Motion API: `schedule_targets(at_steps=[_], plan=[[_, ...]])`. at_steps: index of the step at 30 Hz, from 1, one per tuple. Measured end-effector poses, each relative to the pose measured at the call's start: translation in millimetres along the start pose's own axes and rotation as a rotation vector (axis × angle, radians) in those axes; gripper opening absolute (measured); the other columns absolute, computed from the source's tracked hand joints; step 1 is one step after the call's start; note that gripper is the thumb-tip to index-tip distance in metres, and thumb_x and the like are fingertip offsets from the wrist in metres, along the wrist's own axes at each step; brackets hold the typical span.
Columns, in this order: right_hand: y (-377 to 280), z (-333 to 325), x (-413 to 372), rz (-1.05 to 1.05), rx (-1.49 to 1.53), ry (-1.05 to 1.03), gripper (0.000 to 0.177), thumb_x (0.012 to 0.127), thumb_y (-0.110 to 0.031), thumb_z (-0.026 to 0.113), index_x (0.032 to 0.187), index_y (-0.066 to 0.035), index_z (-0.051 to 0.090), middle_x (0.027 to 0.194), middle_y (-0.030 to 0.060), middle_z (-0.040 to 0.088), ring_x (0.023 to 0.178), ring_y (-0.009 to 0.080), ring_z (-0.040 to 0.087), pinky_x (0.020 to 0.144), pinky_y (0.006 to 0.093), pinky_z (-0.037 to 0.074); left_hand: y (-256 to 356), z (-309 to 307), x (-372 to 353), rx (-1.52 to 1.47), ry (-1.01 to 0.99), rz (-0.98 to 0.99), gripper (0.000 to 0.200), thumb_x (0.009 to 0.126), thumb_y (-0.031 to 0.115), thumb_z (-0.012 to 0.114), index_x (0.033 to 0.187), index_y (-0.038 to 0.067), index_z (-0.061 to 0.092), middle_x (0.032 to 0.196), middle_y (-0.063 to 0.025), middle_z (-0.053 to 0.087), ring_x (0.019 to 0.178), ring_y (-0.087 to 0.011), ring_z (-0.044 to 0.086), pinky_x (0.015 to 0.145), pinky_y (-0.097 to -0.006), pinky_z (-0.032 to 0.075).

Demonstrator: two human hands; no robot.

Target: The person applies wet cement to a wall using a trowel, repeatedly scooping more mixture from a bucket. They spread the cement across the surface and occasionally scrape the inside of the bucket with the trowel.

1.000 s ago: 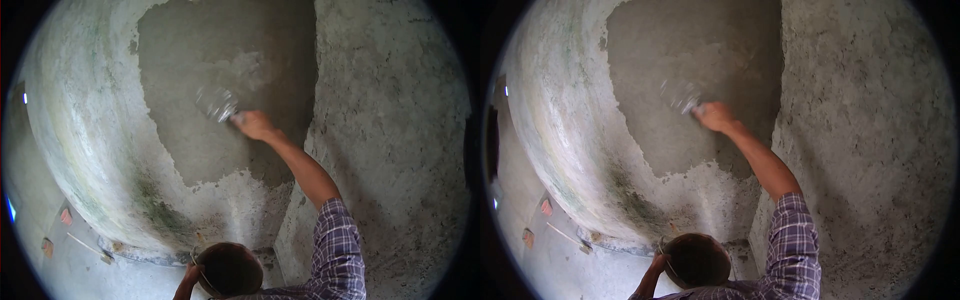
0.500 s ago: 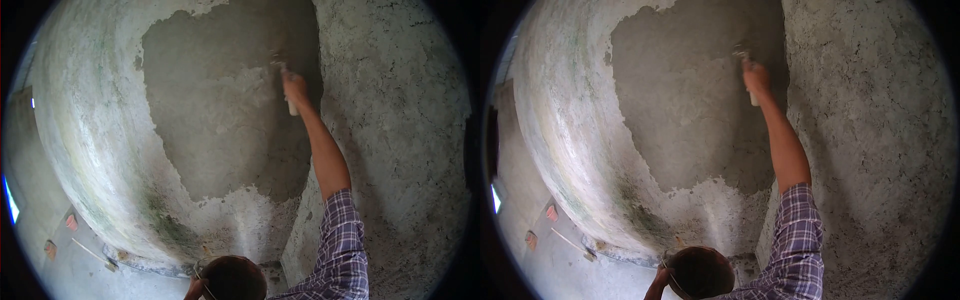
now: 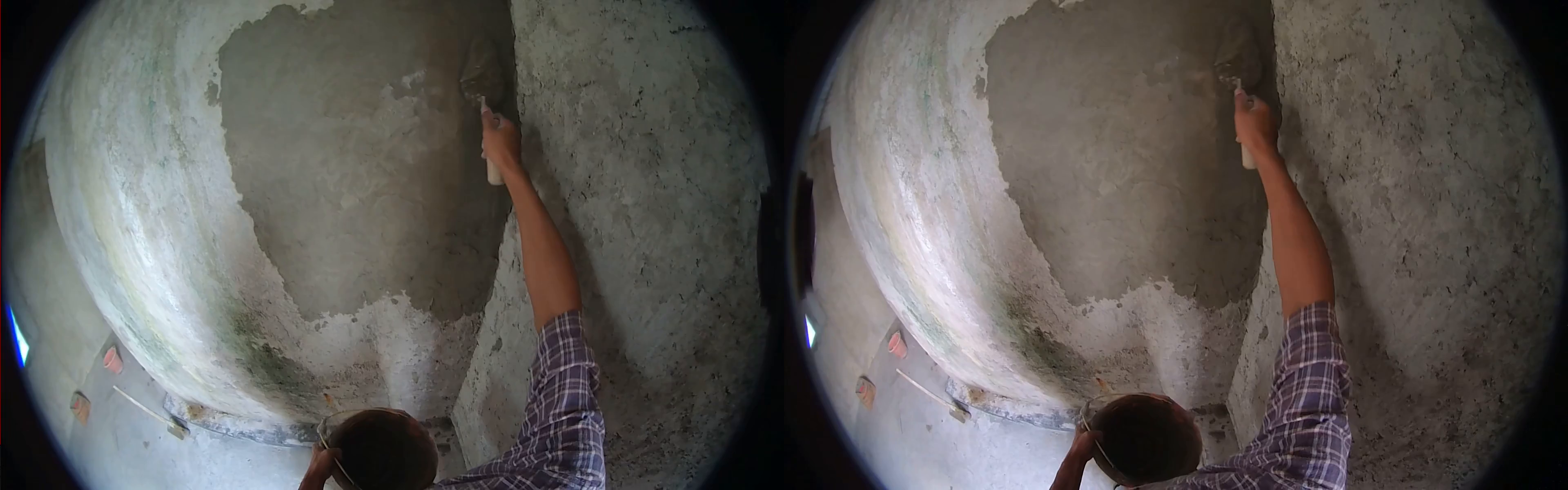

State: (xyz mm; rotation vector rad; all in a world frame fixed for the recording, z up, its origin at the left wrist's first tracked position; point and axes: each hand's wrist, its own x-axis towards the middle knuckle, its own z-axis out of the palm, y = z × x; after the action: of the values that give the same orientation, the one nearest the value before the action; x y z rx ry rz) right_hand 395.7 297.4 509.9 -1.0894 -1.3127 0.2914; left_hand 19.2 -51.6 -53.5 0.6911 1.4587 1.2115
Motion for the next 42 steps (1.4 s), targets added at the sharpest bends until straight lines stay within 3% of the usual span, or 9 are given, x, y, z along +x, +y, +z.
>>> schedule_targets(at_steps=[11,18,20,22,24,27,30,37,42], plan=[[87,25,-161,-0.36,-0.542,-0.51,0.052,0.09,-0.052,0.051,0.104,-0.004,0.066,0.091,0.0244,0.066,0.09,0.0437,0.062,0.079,0.0479,0.049,7,-15,3,0.06,0.012,0.0,0.044,0.059,-0.005,0.054,0.103,-0.007,0.061,0.087,-0.0104,0.063,0.074,-0.023,0.063,0.063,-0.0322,0.053],[74,5,-60,-0.035,-0.133,0.06,0.059,0.091,-0.052,0.047,0.104,0.003,0.063,0.094,0.0263,0.065,0.094,0.0411,0.062,0.083,0.0479,0.047,26,-21,-9,0.023,-0.033,0.001,0.038,0.06,-0.006,0.055,0.098,-0.006,0.061,0.081,-0.0091,0.062,0.066,-0.0224,0.062,0.055,-0.032,0.051],[70,8,-52,0.143,0.111,0.033,0.056,0.094,-0.048,0.048,0.109,0.003,0.062,0.07,0.0102,0.057,0.06,0.0135,0.059,0.047,0.0289,0.047,30,-21,-9,0.028,-0.016,-0.002,0.038,0.06,-0.006,0.055,0.098,-0.006,0.061,0.08,-0.0089,0.061,0.065,-0.022,0.061,0.055,-0.0316,0.051],[57,32,-78,0.223,0.173,-0.096,0.049,0.094,-0.046,0.05,0.1,0.001,0.064,0.069,0.0154,0.061,0.063,0.023,0.063,0.053,0.034,0.049,32,-22,-7,0.046,-0.002,-0.008,0.038,0.06,-0.006,0.055,0.098,-0.006,0.061,0.079,-0.0087,0.061,0.064,-0.0215,0.06,0.054,-0.0312,0.05],[72,58,-112,-0.333,-0.2,-0.25,0.048,0.091,-0.048,0.05,0.095,-0.003,0.065,0.087,0.0247,0.065,0.081,0.0428,0.063,0.072,0.0478,0.05,27,-23,-3,0.108,-0.037,0.023,0.039,0.06,-0.007,0.055,0.099,-0.006,0.061,0.08,-0.0091,0.061,0.064,-0.0207,0.06,0.054,-0.0306,0.05],[46,52,-137,-0.451,-0.478,-0.436,0.047,0.09,-0.048,0.052,0.091,-0.004,0.065,0.086,0.025,0.064,0.084,0.0434,0.062,0.072,0.0473,0.049,26,-14,4,0.078,-0.025,0.026,0.04,0.059,-0.007,0.055,0.099,-0.006,0.06,0.08,-0.0095,0.061,0.063,-0.0197,0.06,0.053,-0.03,0.05],[35,52,-96,-0.413,-0.062,-0.027,0.051,0.091,-0.05,0.05,0.092,-0.001,0.065,0.08,0.0223,0.066,0.079,0.039,0.065,0.068,0.0457,0.05,29,-3,4,-0.015,-0.018,0.051,0.032,0.059,-0.002,0.058,0.091,-0.006,0.062,0.076,-0.0079,0.061,0.062,-0.0189,0.059,0.053,-0.0303,0.047],[-38,11,17,0.054,0.178,0.058,0.053,0.094,-0.046,0.045,0.089,0.003,0.065,0.07,0.0175,0.064,0.057,0.0249,0.065,0.052,0.0372,0.051,27,4,-2,0.02,-0.001,0.004,0.038,0.06,-0.005,0.055,0.097,-0.006,0.062,0.08,-0.0084,0.062,0.065,-0.02,0.061,0.055,-0.03,0.05],[-33,65,-39,-0.384,-0.339,-0.264,0.052,0.091,-0.05,0.046,0.101,-0.004,0.066,0.095,0.0242,0.066,0.093,0.04,0.063,0.081,0.0471,0.049,11,9,0,0.096,0.01,-0.01,0.04,0.06,-0.005,0.056,0.1,-0.005,0.062,0.082,-0.0086,0.063,0.067,-0.0205,0.061,0.057,-0.0307,0.051]])
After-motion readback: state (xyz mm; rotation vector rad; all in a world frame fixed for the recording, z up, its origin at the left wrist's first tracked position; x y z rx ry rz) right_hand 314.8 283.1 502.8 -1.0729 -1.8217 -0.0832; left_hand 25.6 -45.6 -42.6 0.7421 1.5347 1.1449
